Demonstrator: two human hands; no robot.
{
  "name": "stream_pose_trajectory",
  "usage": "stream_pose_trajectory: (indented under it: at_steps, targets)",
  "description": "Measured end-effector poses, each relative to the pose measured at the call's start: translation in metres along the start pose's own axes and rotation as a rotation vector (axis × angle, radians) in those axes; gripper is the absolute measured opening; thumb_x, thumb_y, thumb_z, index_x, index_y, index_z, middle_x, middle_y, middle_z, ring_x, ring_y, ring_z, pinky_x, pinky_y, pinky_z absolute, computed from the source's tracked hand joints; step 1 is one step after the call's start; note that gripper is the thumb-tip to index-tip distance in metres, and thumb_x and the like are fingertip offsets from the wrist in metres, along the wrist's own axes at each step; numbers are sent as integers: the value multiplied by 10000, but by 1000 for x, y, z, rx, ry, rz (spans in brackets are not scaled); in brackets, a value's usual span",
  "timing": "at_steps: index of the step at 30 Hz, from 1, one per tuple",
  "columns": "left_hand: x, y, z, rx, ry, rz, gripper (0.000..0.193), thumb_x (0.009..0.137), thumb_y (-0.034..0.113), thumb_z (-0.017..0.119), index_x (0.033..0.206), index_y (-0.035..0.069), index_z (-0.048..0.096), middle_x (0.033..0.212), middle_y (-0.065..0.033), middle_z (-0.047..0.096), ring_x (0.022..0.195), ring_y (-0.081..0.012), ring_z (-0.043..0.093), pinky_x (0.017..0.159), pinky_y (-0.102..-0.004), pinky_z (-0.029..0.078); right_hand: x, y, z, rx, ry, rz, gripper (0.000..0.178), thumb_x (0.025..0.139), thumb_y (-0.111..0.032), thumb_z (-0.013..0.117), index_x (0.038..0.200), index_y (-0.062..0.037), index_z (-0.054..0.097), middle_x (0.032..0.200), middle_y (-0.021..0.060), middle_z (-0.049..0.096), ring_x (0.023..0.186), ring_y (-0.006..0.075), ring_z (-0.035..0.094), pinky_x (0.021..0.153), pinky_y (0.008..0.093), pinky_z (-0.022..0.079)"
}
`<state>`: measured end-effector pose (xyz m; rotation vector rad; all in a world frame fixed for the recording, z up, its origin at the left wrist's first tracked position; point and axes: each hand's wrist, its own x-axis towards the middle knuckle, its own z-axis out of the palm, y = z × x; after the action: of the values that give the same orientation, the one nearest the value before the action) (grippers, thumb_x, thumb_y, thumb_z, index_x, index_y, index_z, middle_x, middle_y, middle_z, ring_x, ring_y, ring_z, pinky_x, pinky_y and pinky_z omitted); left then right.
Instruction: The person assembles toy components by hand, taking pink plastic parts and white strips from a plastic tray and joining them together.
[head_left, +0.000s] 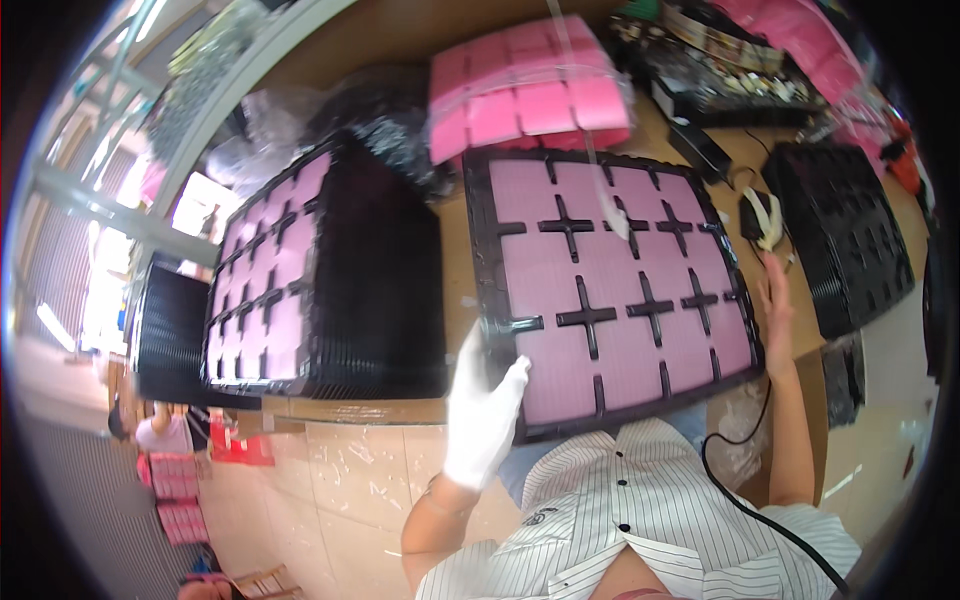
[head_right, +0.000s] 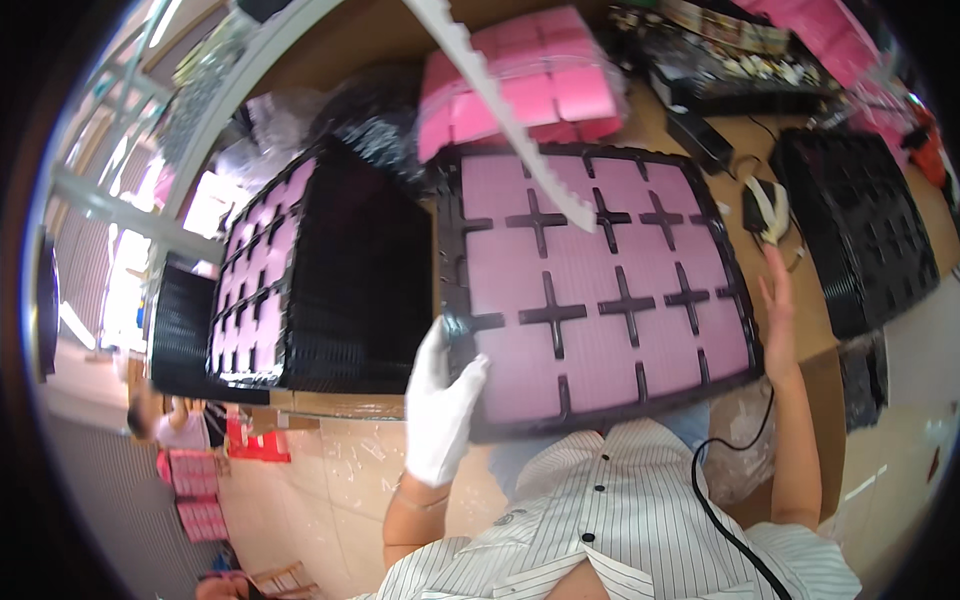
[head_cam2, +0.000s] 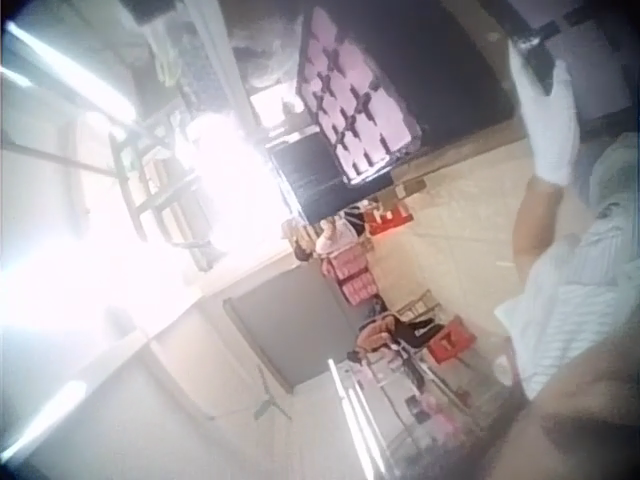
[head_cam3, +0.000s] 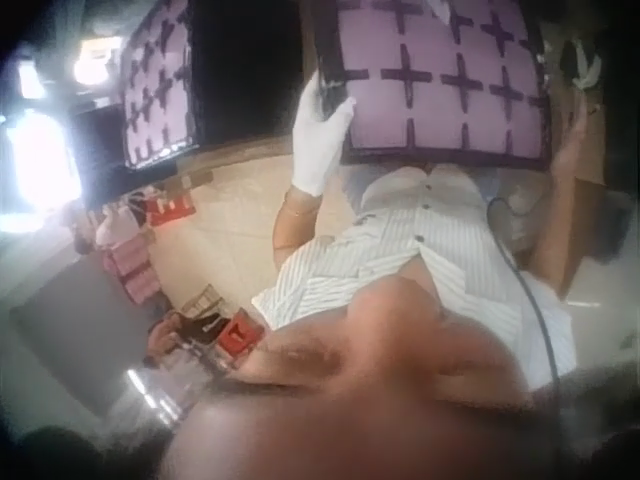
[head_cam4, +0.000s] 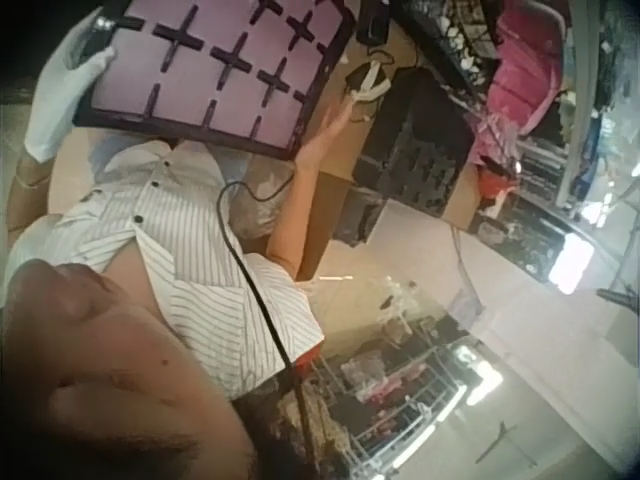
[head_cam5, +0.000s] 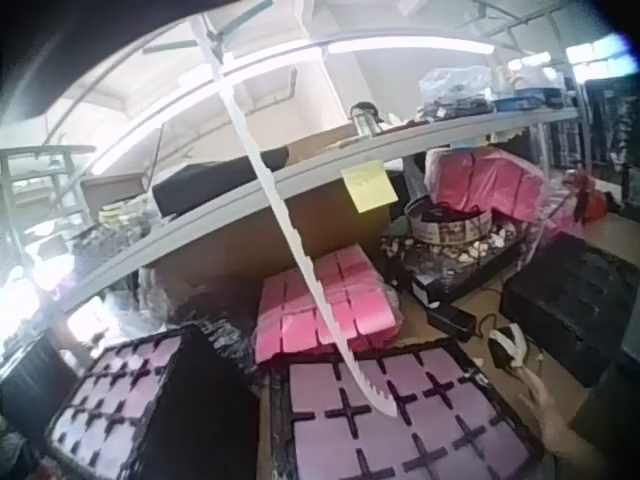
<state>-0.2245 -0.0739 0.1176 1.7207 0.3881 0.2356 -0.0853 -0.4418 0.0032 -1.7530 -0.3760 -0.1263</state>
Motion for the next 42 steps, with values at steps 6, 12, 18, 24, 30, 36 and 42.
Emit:
stream_pose_trajectory:
  at_steps: [6,12,18,24,30,36,42]
  targets:
    - [-19,111,-112,442,554,336,437,924,35,585,1347,-49,507,1268,-90,585,1085,-136,555,985,-269,418,2,-16,-6,42,141,-75,797,977,-642,246,1512,-51,247,1532,159,309,1420,286,294,1134,450,273]
    - [10,104,-354,370,586,138,407,955,208,624,1274,-42,585,1099,-41,640,944,-83,566,842,-219,461,7,-20,-2,-30,80,-23,710,1008,-564,266,1495,-48,290,1495,161,362,1343,275,403,1071,419,363]
    - [47,45,-464,466,591,-143,445,903,246,710,1240,-29,615,1101,-39,663,972,-99,591,889,-228,452,7,-4,7,11,87,-7,652,1025,-514,282,1474,-45,330,1477,154,386,1312,267,436,1035,403,406]
    - [80,21,-487,479,517,46,436,951,127,623,1366,32,529,1152,-56,656,981,-88,601,889,-213,465,14,-19,17,10,53,-45,620,1031,-491,286,1449,-39,364,1469,145,395,1293,264,454,1020,394,420]
    - [97,29,-473,482,483,-1,421,946,42,584,1365,42,538,1193,-54,651,975,-77,594,889,-203,460,21,-27,17,-9,14,-72,586,1035,-469,283,1411,-37,409,1445,134,420,1256,253,486,990,380,440]
    - [73,17,-497,592,454,25,416,925,-27,523,1338,17,554,1331,-72,591,1150,-106,553,1007,-220,393,24,-33,8,-63,31,-94,550,1043,-432,285,1382,-31,446,1408,123,454,1233,239,503,976,371,448]
    - [93,27,-468,665,463,62,399,942,-7,508,1336,30,562,1299,-47,612,1085,-75,554,955,-200,410,69,-54,35,-21,3,-194,416,1058,-267,321,1338,-14,495,1370,114,490,1242,216,499,1023,340,407]
